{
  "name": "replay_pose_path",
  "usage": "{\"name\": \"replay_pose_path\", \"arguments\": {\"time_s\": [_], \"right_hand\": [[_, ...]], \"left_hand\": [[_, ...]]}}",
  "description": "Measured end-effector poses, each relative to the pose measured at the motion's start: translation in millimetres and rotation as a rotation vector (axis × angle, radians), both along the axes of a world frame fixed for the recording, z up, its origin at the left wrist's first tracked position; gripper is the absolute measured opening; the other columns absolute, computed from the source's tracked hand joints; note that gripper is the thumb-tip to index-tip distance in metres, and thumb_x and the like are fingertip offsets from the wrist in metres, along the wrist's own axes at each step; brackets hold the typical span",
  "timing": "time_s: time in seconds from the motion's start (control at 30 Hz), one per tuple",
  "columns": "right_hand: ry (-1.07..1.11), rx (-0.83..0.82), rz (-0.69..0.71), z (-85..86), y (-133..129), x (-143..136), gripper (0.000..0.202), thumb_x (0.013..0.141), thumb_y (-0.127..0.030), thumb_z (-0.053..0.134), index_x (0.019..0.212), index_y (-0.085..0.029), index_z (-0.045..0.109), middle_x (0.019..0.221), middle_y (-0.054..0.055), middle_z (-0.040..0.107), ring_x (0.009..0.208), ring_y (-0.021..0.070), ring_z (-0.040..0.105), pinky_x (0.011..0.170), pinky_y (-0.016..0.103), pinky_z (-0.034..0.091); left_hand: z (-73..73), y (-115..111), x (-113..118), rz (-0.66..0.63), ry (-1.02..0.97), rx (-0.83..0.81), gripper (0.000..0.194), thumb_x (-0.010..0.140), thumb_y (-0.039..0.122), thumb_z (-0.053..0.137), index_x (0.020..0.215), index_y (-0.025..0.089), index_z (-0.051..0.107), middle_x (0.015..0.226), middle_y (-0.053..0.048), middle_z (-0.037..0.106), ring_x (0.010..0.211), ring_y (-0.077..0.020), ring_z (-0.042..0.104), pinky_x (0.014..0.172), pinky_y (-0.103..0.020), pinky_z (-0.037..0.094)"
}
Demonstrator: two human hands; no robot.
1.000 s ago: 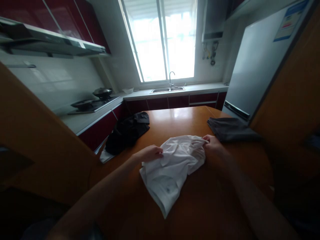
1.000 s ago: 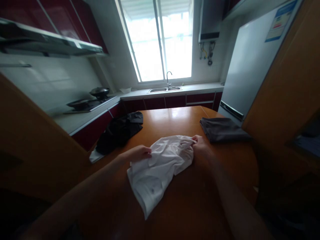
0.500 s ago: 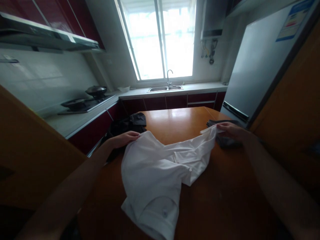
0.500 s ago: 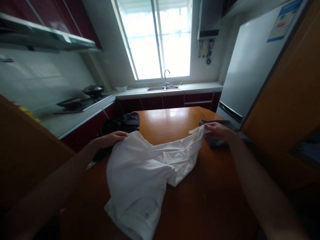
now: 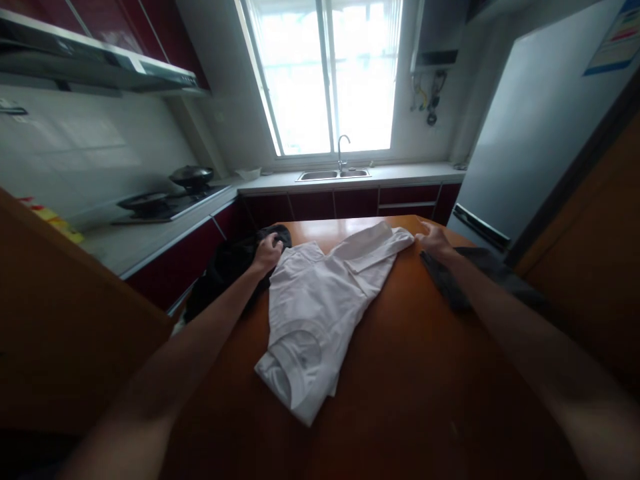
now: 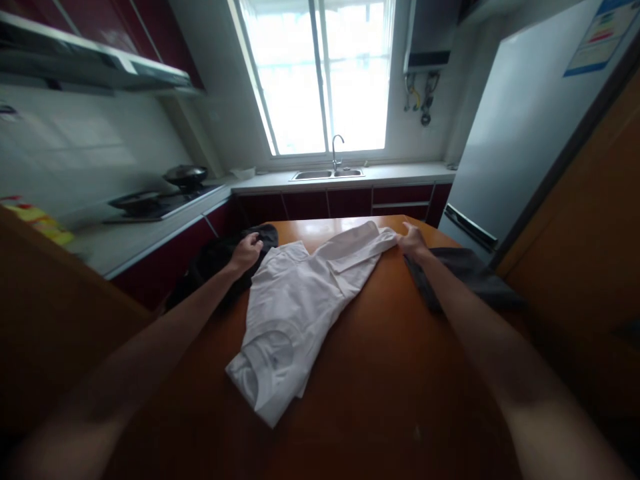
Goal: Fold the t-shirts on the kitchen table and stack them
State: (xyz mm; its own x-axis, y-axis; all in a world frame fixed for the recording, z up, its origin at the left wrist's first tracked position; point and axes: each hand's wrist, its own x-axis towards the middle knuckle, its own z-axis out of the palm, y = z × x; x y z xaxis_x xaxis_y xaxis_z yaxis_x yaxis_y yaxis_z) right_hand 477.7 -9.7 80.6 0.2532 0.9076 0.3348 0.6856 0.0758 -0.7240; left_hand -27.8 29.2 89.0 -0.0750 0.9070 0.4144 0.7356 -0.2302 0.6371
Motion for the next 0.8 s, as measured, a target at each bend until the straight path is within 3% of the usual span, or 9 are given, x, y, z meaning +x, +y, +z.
{"name": "replay_pose_path", "arguments": {"time_s": [0.17, 0.27, 0.37, 0.47, 0.53, 0.6, 0.7, 0.8], "right_hand": [[-0.114, -0.083, 0.141, -36.3, -49.3, -59.6, 0.027, 0.083, -0.018, 0.059, 0.107, -0.015, 0.071, 0.115, 0.014, 0.071, 0.107, 0.0243, 0.065, 0.098, 0.036, 0.048], [-0.124, -0.114, 0.235, -42.8, -89.9, -95.3, 0.022, 0.082, -0.018, 0.06, 0.099, -0.014, 0.074, 0.102, 0.012, 0.074, 0.092, 0.0213, 0.068, 0.085, 0.029, 0.05], [-0.154, -0.167, 0.35, -43.4, -135.0, -126.0, 0.017, 0.084, -0.019, 0.058, 0.089, -0.017, 0.074, 0.086, 0.006, 0.074, 0.077, 0.0174, 0.065, 0.068, 0.024, 0.045], [-0.235, -0.257, 0.487, -44.0, -181.5, -150.7, 0.021, 0.087, -0.023, 0.055, 0.075, -0.017, 0.07, 0.071, 0.002, 0.069, 0.063, 0.0139, 0.058, 0.058, 0.024, 0.035], [-0.28, -0.316, 0.569, -44.2, -210.3, -165.2, 0.025, 0.088, -0.024, 0.055, 0.068, -0.017, 0.068, 0.065, 0.001, 0.066, 0.059, 0.0123, 0.054, 0.056, 0.024, 0.031], [-0.298, -0.38, 0.647, -43.3, -235.6, -179.6, 0.025, 0.088, -0.026, 0.057, 0.067, -0.017, 0.067, 0.064, 0.001, 0.065, 0.058, 0.012, 0.053, 0.055, 0.025, 0.03], [-0.299, -0.452, 0.765, -40.7, -265.1, -202.3, 0.023, 0.088, -0.028, 0.058, 0.072, -0.018, 0.07, 0.07, 0.002, 0.07, 0.063, 0.0137, 0.058, 0.056, 0.025, 0.032], [-0.327, -0.468, 0.774, -40.4, -284.4, -225.0, 0.025, 0.091, -0.036, 0.057, 0.079, -0.02, 0.072, 0.082, 0.005, 0.074, 0.073, 0.0176, 0.065, 0.062, 0.026, 0.037]], "left_hand": [[-32.4, -63.6, -1.9, -0.155, 0.124, -0.08, 0.038, 0.081, 0.028, 0.059, 0.116, 0.015, 0.068, 0.118, -0.011, 0.068, 0.102, -0.0243, 0.067, 0.094, -0.034, 0.052], [-45.4, -107.5, -17.8, -0.184, 0.268, -0.19, 0.039, 0.082, 0.035, 0.058, 0.114, 0.015, 0.07, 0.103, -0.009, 0.067, 0.085, -0.0222, 0.067, 0.081, -0.033, 0.055], [-47.1, -154.0, -34.6, -0.191, 0.368, -0.263, 0.036, 0.083, 0.036, 0.06, 0.111, 0.016, 0.072, 0.093, -0.009, 0.065, 0.082, -0.0234, 0.065, 0.081, -0.036, 0.055], [-38.3, -208.4, -38.7, -0.474, 0.414, -0.279, 0.045, 0.08, 0.032, 0.07, 0.124, 0.023, 0.07, 0.113, -0.011, 0.064, 0.104, -0.0282, 0.064, 0.095, -0.04, 0.052], [-32.0, -244.3, -30.7, -0.712, 0.44, -0.297, 0.062, 0.077, 0.028, 0.076, 0.137, 0.033, 0.061, 0.134, -0.008, 0.057, 0.122, -0.0298, 0.057, 0.104, -0.039, 0.048], [-29.7, -271.0, -15.9, -0.834, 0.476, -0.284, 0.069, 0.079, 0.022, 0.076, 0.142, 0.04, 0.055, 0.146, -0.004, 0.049, 0.133, -0.0291, 0.049, 0.11, -0.037, 0.044], [-35.2, -280.6, 9.0, -0.867, 0.522, -0.164, 0.052, 0.082, 0.012, 0.068, 0.128, 0.036, 0.067, 0.143, -0.003, 0.053, 0.133, -0.0268, 0.049, 0.113, -0.038, 0.04], [-40.0, -257.1, 26.8, -0.829, 0.464, -0.049, 0.039, 0.078, 0.002, 0.058, 0.103, 0.026, 0.075, 0.122, -0.005, 0.067, 0.116, -0.0232, 0.061, 0.102, -0.033, 0.048]]}}
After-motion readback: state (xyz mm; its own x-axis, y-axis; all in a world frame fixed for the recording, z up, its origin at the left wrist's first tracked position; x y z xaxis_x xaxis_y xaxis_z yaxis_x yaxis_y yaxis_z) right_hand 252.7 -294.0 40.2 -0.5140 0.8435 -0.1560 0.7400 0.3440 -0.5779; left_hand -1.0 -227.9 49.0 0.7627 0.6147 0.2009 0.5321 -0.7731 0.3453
